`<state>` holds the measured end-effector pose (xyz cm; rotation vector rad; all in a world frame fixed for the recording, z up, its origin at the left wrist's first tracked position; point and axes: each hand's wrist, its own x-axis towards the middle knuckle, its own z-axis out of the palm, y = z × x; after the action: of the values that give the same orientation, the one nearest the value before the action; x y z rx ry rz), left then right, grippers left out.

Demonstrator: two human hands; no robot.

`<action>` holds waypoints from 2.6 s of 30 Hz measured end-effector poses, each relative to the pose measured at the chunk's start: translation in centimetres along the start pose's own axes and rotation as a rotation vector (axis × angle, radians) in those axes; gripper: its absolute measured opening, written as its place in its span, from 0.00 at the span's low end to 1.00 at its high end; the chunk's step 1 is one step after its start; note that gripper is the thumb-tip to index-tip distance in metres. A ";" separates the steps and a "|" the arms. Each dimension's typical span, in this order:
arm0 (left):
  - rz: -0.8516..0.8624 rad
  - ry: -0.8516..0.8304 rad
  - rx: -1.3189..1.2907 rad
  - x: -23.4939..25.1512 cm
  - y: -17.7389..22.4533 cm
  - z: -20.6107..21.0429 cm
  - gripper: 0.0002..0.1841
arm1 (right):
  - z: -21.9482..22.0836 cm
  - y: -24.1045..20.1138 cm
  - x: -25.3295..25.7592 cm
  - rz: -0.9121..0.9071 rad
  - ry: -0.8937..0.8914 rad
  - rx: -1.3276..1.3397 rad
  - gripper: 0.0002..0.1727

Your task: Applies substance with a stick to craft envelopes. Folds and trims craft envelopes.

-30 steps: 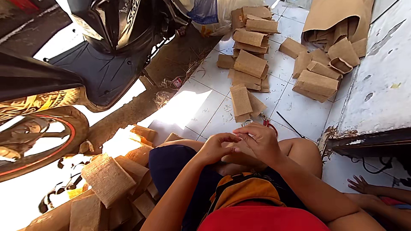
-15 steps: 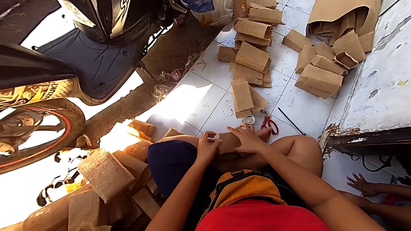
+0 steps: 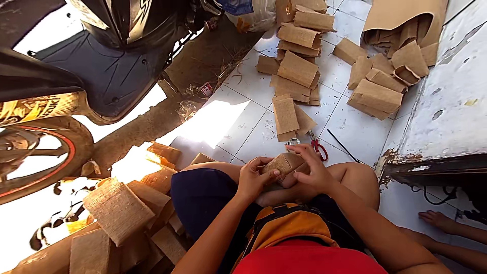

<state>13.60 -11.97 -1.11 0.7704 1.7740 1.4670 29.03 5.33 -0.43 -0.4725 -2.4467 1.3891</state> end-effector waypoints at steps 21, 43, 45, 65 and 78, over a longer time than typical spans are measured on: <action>0.058 -0.204 -0.097 -0.4 7.2 -1.6 0.04 | -5.3 -4.7 0.9 -0.155 -0.371 0.627 0.25; -0.052 -0.190 -0.125 2.9 5.2 -1.4 0.38 | -2.1 -3.5 2.7 0.207 0.060 0.459 0.23; 0.028 -0.133 -0.125 3.2 4.1 -1.0 0.27 | -1.7 -3.1 2.8 0.204 0.102 0.475 0.21; -0.034 -0.418 0.112 5.4 -0.6 -4.0 0.60 | 0.4 2.9 6.2 0.781 0.065 0.709 0.19; 0.112 -0.229 0.673 8.3 -4.7 -3.1 0.29 | -5.6 14.6 7.9 0.794 0.360 0.030 0.18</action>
<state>6.20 -7.94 -6.57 1.3293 2.0753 0.7807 26.20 19.98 -9.59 -1.6504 -1.9978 1.4099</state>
